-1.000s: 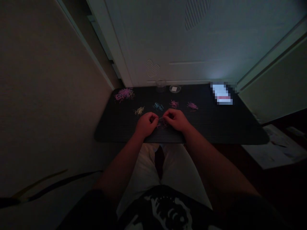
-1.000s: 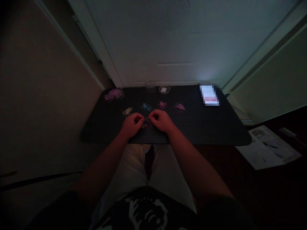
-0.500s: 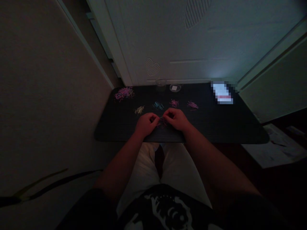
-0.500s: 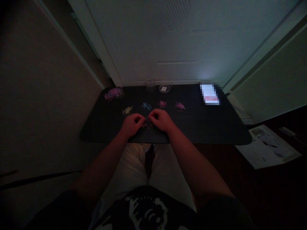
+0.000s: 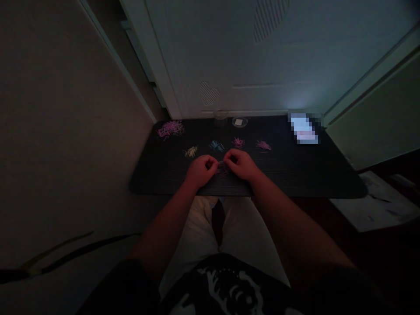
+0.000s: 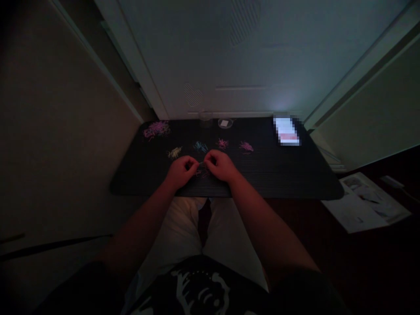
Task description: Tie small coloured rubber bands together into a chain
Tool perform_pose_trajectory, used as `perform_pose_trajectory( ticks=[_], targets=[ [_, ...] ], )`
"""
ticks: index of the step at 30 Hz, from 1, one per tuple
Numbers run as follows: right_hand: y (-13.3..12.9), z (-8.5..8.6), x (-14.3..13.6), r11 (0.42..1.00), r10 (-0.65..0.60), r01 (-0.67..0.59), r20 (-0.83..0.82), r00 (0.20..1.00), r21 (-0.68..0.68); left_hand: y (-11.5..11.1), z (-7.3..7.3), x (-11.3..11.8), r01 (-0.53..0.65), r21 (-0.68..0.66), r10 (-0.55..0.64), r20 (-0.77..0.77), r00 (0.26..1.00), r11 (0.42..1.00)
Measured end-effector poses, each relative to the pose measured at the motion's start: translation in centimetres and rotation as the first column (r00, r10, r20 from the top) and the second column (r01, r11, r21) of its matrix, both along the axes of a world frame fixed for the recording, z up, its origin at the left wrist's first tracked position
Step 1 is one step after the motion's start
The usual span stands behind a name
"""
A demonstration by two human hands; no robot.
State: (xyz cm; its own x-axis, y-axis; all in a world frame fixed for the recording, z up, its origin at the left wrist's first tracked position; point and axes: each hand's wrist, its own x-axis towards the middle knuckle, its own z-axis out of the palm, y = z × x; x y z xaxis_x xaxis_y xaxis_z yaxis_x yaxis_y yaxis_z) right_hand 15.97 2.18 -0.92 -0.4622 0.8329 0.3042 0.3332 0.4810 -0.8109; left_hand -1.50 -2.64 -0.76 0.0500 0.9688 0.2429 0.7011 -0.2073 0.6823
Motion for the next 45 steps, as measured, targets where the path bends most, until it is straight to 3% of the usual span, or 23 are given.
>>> perform_pose_trajectory(
  ticks=[24,41,45],
  targets=[
    [0.08,0.03,0.10,0.997,0.014,-0.018,-0.058,0.998,-0.075,-0.11,0.20,0.00,-0.006,-0.019,0.007,0.026,1.000,1.000],
    [0.12,-0.09,-0.07,0.999,-0.019,0.018,0.032,0.999,0.036,-0.02,0.04,-0.11,0.050,0.022,-0.050,-0.034,0.998,0.999],
    [0.16,0.03,-0.03,0.995,-0.090,0.090,-0.015,0.996,0.042,0.01,-0.03,-0.16,0.046,0.023,-0.046,-0.024,0.999,0.999]
  ],
)
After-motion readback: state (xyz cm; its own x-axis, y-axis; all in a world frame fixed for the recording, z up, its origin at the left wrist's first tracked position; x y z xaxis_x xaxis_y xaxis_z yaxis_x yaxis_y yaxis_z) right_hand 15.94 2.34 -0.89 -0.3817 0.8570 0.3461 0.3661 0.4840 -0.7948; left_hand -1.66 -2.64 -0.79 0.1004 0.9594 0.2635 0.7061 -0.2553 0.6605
